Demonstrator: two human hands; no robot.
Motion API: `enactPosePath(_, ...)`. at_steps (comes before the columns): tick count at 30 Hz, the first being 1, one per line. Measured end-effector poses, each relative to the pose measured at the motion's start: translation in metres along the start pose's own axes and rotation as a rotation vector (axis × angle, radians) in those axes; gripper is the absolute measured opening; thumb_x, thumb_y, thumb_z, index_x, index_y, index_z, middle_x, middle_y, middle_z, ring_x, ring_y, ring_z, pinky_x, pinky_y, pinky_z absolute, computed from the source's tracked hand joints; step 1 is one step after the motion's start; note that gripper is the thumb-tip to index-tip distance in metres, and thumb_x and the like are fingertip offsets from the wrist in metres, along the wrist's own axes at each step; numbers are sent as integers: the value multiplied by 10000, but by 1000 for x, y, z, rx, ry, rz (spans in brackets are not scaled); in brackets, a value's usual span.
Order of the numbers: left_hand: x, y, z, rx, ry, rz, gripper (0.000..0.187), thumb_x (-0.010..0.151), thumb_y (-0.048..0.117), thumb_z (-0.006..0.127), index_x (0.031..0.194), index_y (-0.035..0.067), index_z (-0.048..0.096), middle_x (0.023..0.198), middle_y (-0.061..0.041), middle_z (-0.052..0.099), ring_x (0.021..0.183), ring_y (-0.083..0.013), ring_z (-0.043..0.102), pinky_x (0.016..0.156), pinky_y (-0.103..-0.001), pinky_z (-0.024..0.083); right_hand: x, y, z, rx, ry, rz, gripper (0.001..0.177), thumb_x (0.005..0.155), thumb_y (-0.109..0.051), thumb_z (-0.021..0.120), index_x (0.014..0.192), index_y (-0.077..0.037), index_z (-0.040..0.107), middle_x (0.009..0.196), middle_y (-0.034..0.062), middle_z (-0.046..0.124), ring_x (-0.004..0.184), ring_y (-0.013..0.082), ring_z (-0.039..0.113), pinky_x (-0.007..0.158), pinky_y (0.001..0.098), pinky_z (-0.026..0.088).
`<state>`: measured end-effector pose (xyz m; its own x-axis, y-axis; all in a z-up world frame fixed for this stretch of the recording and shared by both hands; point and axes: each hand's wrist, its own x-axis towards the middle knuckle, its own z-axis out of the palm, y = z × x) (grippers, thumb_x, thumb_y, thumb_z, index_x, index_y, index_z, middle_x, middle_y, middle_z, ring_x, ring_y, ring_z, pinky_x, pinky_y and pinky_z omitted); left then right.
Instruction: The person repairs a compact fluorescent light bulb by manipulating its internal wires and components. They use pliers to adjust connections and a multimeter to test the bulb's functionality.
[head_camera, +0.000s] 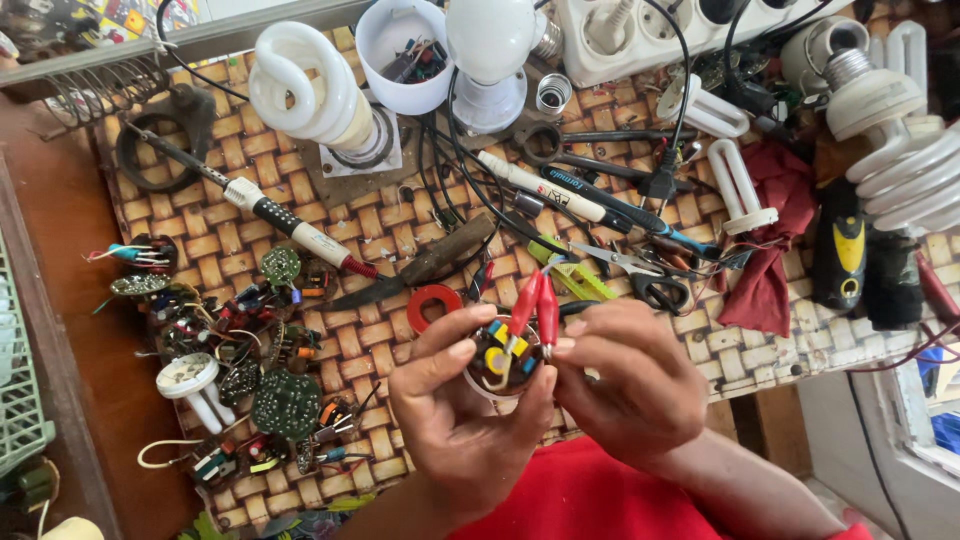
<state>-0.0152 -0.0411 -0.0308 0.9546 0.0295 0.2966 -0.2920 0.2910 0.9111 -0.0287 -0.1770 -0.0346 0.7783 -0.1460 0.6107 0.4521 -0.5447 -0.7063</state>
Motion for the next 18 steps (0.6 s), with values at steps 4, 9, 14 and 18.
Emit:
enactPosePath(4, -1, -8, -12, 96, -65, 122, 596, 850, 18, 825, 1286, 114, 431, 1325, -312, 561, 1257, -329, 631, 1078, -367, 575, 4, -11, -3, 92, -3, 261, 103, 864, -93, 752, 926, -40, 689, 946, 167, 723, 871, 234, 739, 825, 304, 595)
enactPosePath(9, -4, -15, -20, 156, -134, 231, 668, 857, 49, 857, 1368, 120, 433, 1355, -270, 561, 1247, -308, 652, 1045, -381, 628, 14, -8, -7, 659, -187, 799, 170, 916, -145, 712, 755, -101, 679, 761, 20, 692, 708, 101, 616, 675, 243, 501)
enactPosePath(14, -6, -15, -20, 66, -146, 205, 652, 838, 41, 866, 1340, 103, 454, 1371, -285, 549, 1273, -331, 640, 1050, -402, 637, 5, -2, -9, 1199, -123, 1131, 179, 883, -127, 781, 892, 17, 675, 843, 135, 720, 715, 191, 677, 671, 304, 558)
enactPosePath(18, -4, -15, -23, 134, -151, 224, 599, 853, 94, 848, 1297, 105, 448, 1326, -295, 582, 1188, -344, 684, 1020, -396, 627, 4, 0, -7, 1309, -154, 1218, 188, 864, -93, 787, 900, 51, 672, 821, 166, 716, 691, 231, 693, 656, 341, 604)
